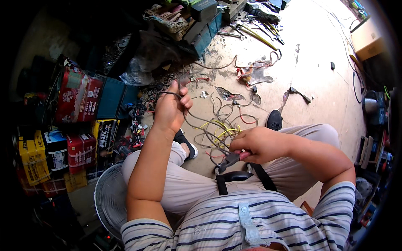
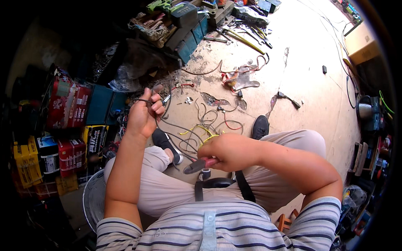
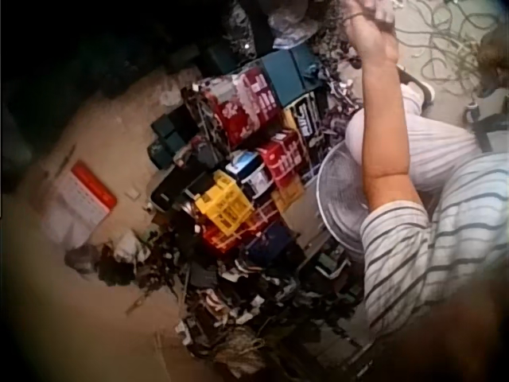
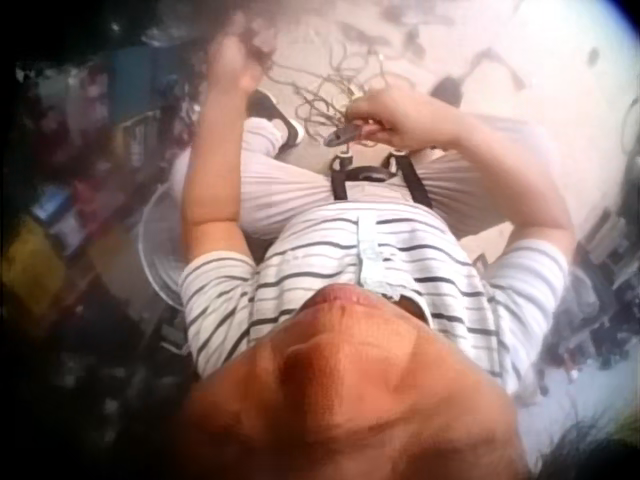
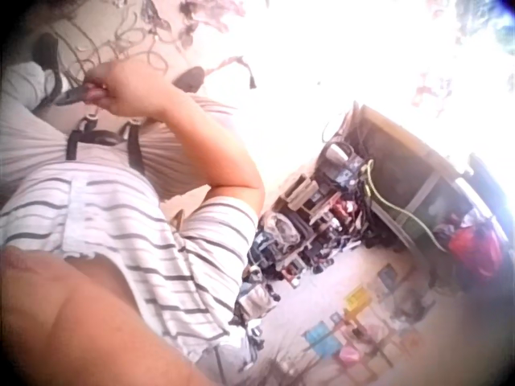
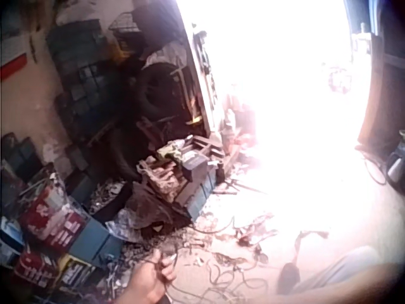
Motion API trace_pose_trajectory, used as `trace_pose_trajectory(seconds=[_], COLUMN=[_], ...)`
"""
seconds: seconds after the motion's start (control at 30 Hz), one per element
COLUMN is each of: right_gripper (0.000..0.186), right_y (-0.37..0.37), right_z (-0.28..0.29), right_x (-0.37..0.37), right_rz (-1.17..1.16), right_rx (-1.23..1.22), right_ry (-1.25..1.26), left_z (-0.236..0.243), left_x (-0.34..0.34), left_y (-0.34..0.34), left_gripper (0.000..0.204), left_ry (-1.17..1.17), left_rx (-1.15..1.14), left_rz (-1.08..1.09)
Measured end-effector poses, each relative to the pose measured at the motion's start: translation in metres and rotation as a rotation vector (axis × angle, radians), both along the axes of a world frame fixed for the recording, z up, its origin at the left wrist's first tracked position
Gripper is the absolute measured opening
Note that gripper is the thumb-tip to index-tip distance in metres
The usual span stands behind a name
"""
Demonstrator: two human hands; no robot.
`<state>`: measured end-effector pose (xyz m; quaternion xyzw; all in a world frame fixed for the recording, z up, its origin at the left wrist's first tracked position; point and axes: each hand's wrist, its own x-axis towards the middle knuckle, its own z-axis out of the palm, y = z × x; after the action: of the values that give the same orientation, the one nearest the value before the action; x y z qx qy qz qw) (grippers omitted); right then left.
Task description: The person strips and cuts several wires using pliers, searches through cluttered shelves of parts, and places a black plastic component into a storage bin.
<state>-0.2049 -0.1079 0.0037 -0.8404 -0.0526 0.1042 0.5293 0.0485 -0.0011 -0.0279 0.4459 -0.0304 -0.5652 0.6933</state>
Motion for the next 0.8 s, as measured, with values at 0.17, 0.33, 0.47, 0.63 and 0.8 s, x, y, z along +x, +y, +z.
trace_pose_trajectory(seconds=[0.17,0.33,0.47,0.63,0.8], right_gripper=[0.011,0.018,0.023,0.015,0.011], right_y=[-0.006,-0.017,-0.033,-0.058,-0.070], right_z=[0.009,0.020,0.012,0.006,0.002], right_x=[0.000,0.008,0.014,0.017,0.012], right_rz=[-0.246,-0.556,-0.702,-1.003,-1.195], right_rx=[0.313,0.798,0.959,1.047,1.082], right_ry=[0.024,0.115,0.059,-0.009,-0.099], left_z=[-0.023,-0.027,-0.008,-0.001,0.001], left_x=[-0.024,-0.064,-0.083,-0.082,-0.075], left_y=[-0.001,-0.004,-0.010,-0.008,-0.004], left_gripper=[0.028,0.042,0.051,0.046,0.035], left_ry=[-0.065,-0.723,-0.398,-0.392,-0.548], left_rx=[0.400,0.134,-0.280,-0.134,-0.014], left_rz=[0.039,-0.232,-0.555,-0.719,-0.650])
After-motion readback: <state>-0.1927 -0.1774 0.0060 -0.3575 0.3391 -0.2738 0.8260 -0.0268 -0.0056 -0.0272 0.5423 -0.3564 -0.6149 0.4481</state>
